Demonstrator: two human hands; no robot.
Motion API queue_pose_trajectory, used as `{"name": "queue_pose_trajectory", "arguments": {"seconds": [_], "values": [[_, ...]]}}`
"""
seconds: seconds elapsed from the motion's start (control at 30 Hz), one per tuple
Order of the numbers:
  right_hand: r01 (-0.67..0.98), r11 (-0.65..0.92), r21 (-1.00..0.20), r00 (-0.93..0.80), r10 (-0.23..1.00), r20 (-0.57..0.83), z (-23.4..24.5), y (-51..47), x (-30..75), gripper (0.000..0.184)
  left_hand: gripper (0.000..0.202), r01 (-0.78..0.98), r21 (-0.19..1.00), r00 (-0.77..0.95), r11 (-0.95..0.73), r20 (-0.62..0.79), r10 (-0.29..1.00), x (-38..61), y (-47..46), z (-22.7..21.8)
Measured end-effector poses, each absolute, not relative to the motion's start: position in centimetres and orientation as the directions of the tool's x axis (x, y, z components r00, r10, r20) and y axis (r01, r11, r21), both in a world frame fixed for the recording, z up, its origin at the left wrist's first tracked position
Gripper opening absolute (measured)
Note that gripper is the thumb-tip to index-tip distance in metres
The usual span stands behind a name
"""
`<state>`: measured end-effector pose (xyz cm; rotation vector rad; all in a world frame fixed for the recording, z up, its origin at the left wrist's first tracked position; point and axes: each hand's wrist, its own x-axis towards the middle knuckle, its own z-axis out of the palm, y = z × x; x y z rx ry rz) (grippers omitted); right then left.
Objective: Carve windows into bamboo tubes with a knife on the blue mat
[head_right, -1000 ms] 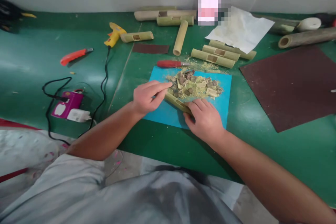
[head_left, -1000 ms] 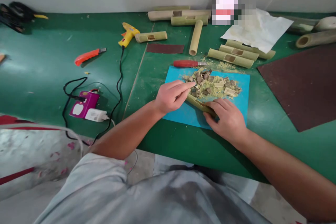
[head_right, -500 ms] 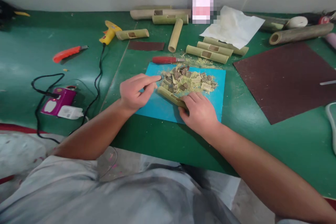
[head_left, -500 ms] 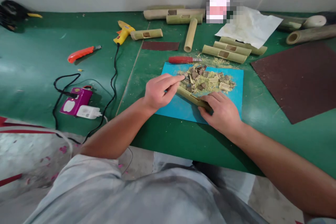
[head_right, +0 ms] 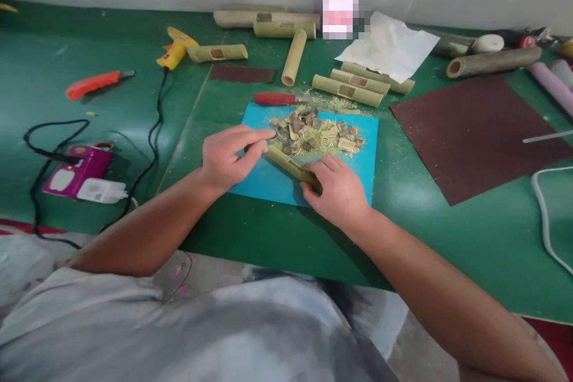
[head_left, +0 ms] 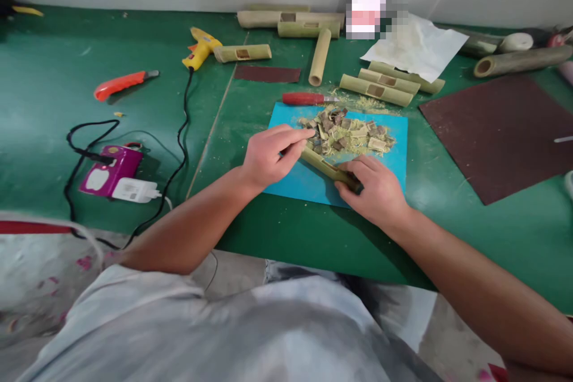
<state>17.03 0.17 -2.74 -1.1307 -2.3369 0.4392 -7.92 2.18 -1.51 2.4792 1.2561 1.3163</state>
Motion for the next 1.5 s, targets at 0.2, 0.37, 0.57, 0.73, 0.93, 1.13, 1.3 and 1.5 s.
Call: {"name": "queue_pose_trajectory", "arguments": {"seconds": [0.2, 0.37, 0.57, 0.73, 0.93, 1.13, 1.3, 1.5], "values": [[0.634, 0.606, -0.48, -0.531, 0.793, 0.299, -2.3, 0.5, 17.2, 0.015, 0.022, 0.566, 0.395, 0.363, -0.724, 0.669, 0.649, -7.2, 2.3, -1.7], [0.636, 0.614, -0.468, -0.529, 0.788, 0.315, -2.1, 0.4, 17.2, 0.018, 0.022, 0.529, 0.434, 0.354, -0.729, 0.668, 0.654, -6.9, 1.9, -1.6], [0.645, 0.604, -0.468, -0.524, 0.796, 0.304, -2.2, -0.1, 17.3, 0.021, 0.022, 0.517, 0.51, 0.313, -0.688, 0.635, 0.706, -6.9, 1.5, -1.4], [0.657, 0.611, -0.442, -0.523, 0.791, 0.317, -2.4, -0.3, 17.0, 0.022, 0.022, 0.495, 0.557, 0.281, -0.667, 0.624, 0.729, -7.1, 1.9, -1.7], [0.642, 0.627, -0.441, -0.546, 0.778, 0.312, -2.4, -0.2, 16.8, 0.02, 0.023, 0.549, 0.505, 0.265, -0.667, 0.651, 0.711, -7.1, 2.2, -1.6], [0.612, 0.623, -0.487, -0.547, 0.778, 0.309, -2.3, -0.3, 16.9, 0.017, 0.023, 0.594, 0.474, 0.245, -0.65, 0.663, 0.707, -7.2, 2.1, -1.3], [0.6, 0.629, -0.494, -0.532, 0.775, 0.341, -2.2, -0.3, 17.2, 0.016, 0.019, 0.668, 0.471, 0.211, -0.577, 0.624, 0.753, -7.4, 2.1, -1.3], [0.606, 0.601, -0.522, -0.521, 0.795, 0.31, -2.1, -0.2, 17.7, 0.019, 0.016, 0.711, 0.41, 0.25, -0.572, 0.613, 0.75, -7.2, 1.7, -1.4]]}}
